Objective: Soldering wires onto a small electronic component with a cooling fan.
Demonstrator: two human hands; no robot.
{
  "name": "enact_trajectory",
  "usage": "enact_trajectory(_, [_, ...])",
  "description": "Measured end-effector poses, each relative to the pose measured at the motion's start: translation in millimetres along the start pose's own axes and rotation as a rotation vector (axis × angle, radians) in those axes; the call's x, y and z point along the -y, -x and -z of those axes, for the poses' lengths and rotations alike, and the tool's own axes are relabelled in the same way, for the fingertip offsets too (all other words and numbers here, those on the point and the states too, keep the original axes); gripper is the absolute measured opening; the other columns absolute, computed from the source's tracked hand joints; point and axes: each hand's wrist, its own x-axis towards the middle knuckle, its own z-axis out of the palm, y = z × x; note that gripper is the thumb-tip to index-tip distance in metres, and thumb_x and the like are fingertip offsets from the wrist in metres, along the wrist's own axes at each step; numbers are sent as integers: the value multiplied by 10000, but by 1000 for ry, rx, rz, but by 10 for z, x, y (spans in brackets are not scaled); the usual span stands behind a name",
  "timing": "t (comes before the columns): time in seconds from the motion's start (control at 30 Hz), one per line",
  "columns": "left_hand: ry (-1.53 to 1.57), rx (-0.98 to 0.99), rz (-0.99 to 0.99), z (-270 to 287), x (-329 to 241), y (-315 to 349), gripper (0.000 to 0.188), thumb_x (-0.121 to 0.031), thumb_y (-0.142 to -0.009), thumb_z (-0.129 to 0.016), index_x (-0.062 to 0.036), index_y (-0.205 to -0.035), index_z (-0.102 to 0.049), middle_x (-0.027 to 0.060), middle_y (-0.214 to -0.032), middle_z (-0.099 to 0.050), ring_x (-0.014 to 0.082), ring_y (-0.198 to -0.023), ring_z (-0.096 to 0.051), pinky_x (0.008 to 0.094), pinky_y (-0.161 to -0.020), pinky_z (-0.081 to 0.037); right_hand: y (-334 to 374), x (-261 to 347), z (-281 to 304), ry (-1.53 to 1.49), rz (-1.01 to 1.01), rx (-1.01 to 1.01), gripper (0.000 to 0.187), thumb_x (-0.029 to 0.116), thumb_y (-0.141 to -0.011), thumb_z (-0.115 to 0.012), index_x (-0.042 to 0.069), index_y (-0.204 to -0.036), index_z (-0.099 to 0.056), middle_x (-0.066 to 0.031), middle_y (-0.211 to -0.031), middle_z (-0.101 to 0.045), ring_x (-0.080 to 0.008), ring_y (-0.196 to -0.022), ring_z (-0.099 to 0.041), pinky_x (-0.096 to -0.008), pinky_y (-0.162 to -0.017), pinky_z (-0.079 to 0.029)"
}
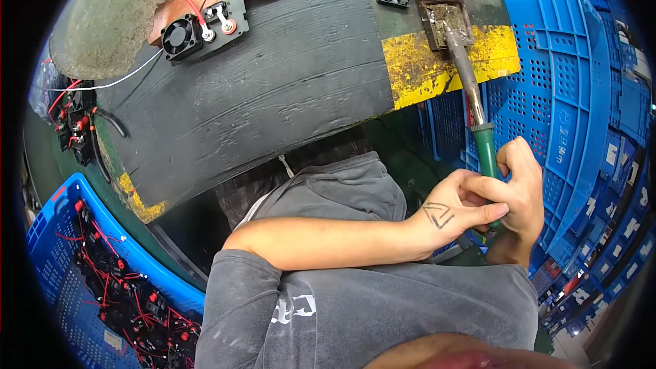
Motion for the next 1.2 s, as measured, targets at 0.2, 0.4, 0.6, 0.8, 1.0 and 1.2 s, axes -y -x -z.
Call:
enact_trajectory(0.2, [-35, 1, 65, 7, -70, 7, 532, -186, -885, -785, 10, -1260, -462, 79, -1064, -654, 145, -956, -664, 297, -790, -585, -36, -9, 42, -52, 11, 4, 286, 249, -611, -692, 200, -879, -779, -44, -734, -388, -230, -663, -453, -339, -535, -352])
enact_trajectory(0.4, [163, -42, 127, 13, -148, 173, 383, -127, -909, -748, -17, -1172, -492, 77, -1017, -660, 142, -939, -675, 310, -840, -600, 35, -104, -300, -196, 51, -380, 399, 259, -561, -704, 117, -925, -788, -47, -788, -514, -208, -662, -520, -307, -554, -394])
enact_trajectory(0.6, [226, -49, 180, -46, -168, 174, 417, -116, -911, -744, -17, -1186, -447, 63, -994, -633, 130, -914, -666, 292, -841, -587, -14, 16, -375, -5, 45, -466, 309, 207, -648, -766, 91, -934, -768, -59, -792, -522, -217, -629, -520, -307, -520, -398])
enact_trajectory(0.8, [111, -142, 16, -84, -65, 140, 549, -117, -878, -785, -7, -1240, -388, 47, -1011, -612, 111, -894, -632, 260, -802, -536, 4, -10, -555, -87, 47, -543, 311, 72, -651, -780, 34, -946, -689, -86, -774, -564, -227, -618, -536, -311, -508, -423])
enact_trajectory(1.0, [103, -63, 29, -33, -39, 105, 540, -78, -885, -767, 7, -1267, -394, 61, -980, -642, 136, -878, -664, 273, -803, -546, 13, 48, -483, -141, 21, -507, 387, 75, -573, -790, 39, -953, -724, -70, -792, -557, -217, -650, -539, -304, -534, -429])
enact_trajectory(1.2, [160, 31, 63, -31, -107, 148, 440, -100, -917, -733, 8, -1224, -437, 88, -994, -675, 171, -940, -694, 309, -867, -560, 11, 41, -455, -174, 6, -500, 418, 158, -482, -756, 82, -894, -765, -34, -756, -480, -196, -656, -518, -290, -552, -411])
